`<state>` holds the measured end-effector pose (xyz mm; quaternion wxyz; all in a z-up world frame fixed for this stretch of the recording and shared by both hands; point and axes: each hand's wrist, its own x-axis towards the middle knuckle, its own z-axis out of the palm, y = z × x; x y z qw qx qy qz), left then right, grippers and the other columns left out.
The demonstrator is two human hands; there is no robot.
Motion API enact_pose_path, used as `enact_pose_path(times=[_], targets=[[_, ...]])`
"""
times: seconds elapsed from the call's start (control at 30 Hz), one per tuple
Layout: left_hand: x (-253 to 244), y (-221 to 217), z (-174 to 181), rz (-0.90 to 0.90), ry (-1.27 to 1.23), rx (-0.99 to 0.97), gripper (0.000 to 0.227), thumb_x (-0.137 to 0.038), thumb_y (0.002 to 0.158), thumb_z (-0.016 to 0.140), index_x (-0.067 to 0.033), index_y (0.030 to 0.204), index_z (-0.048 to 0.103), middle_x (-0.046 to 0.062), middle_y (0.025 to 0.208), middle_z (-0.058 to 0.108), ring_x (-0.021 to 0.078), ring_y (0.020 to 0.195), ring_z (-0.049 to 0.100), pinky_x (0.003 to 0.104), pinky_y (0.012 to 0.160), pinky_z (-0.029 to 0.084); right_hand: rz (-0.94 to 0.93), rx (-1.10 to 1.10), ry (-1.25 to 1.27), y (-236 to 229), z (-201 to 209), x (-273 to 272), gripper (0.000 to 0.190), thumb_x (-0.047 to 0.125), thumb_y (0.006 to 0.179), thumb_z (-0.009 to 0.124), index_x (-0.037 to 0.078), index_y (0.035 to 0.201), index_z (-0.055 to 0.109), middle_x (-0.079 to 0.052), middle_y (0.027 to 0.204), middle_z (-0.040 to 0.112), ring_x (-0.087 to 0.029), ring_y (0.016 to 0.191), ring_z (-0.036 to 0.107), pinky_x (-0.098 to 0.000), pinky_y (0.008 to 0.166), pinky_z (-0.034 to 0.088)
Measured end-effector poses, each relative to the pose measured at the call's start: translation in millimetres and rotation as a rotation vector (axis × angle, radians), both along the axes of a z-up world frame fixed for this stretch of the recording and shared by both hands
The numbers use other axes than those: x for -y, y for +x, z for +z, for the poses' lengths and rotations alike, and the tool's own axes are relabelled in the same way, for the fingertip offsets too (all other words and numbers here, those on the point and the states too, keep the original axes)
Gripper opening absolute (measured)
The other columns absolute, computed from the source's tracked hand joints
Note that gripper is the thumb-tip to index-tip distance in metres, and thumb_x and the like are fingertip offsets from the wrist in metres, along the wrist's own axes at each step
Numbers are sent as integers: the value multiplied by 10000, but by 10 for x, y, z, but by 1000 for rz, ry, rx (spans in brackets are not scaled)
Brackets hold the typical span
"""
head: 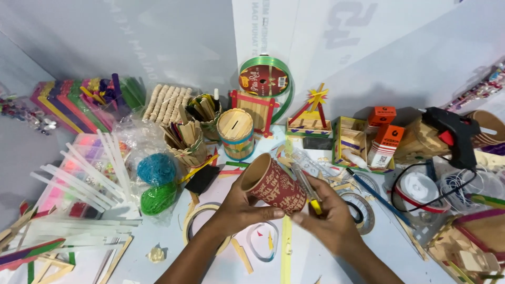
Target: Applying and securing a decorative ribbon around a small cylindrical container using glue.
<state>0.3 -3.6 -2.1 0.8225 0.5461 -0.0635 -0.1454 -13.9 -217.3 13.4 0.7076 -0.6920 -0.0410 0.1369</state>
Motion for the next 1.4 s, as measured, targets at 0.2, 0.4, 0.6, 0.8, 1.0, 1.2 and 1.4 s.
enact_pose_path(times=[0.2,0.4,0.6,0.8,1.0,1.2,1.4], targets=[[78,-20,34,1,96,-16,818,-229,622,925,-16,1322,559,129,1160,724,233,1107,702,393,959,628,-146,-142,19,12,-149,4,651,36,701,852,12,1319,648,-160,1122,797,-246,964,765,-378,843,651],[97,-45,-38,-35,48,150,986,-272,776,847,-98,1567,284,123,1449,561,265,1315,580,373,1089,513,-45,-173,348,86,-430,200,351,65,863,729,-12,1171,581,-124,845,652,-97,370,306,-282,347,252],[33,-14,39,366,424,492,519,-467,924,659,-155,1313,515,113,1405,513,265,1353,515,382,964,499,-4,-420,390,134,-267,209,364,308,921,647,-4,1108,618,-49,468,404,-83,329,270,-242,338,210],[-14,-14,95,326,556,654,250,-360,990,626,-135,924,712,25,1066,707,239,1166,622,410,995,439,-66,-536,365,185,-261,200,537,334,864,661,87,1338,614,-19,760,601,-42,376,271,-197,344,216],[-35,-47,52,206,615,650,213,-349,963,689,-171,860,630,-54,728,541,148,738,447,306,850,322,-21,-391,148,230,-214,255,361,148,904,715,-37,1209,662,-28,450,400,-100,324,278,-280,342,227],[-10,-22,125,381,496,361,192,-233,917,712,-94,1018,797,22,960,813,152,870,714,314,784,541,-147,-240,-616,159,183,82,463,440,944,553,177,1284,728,-90,731,656,-186,633,560,-315,659,431],[-51,-4,105,461,477,252,212,-240,946,692,-95,1043,811,-56,853,695,79,810,576,252,772,472,44,271,-1167,66,-246,386,410,420,933,608,271,1311,665,4,1273,694,-259,1213,647,-509,922,530]])
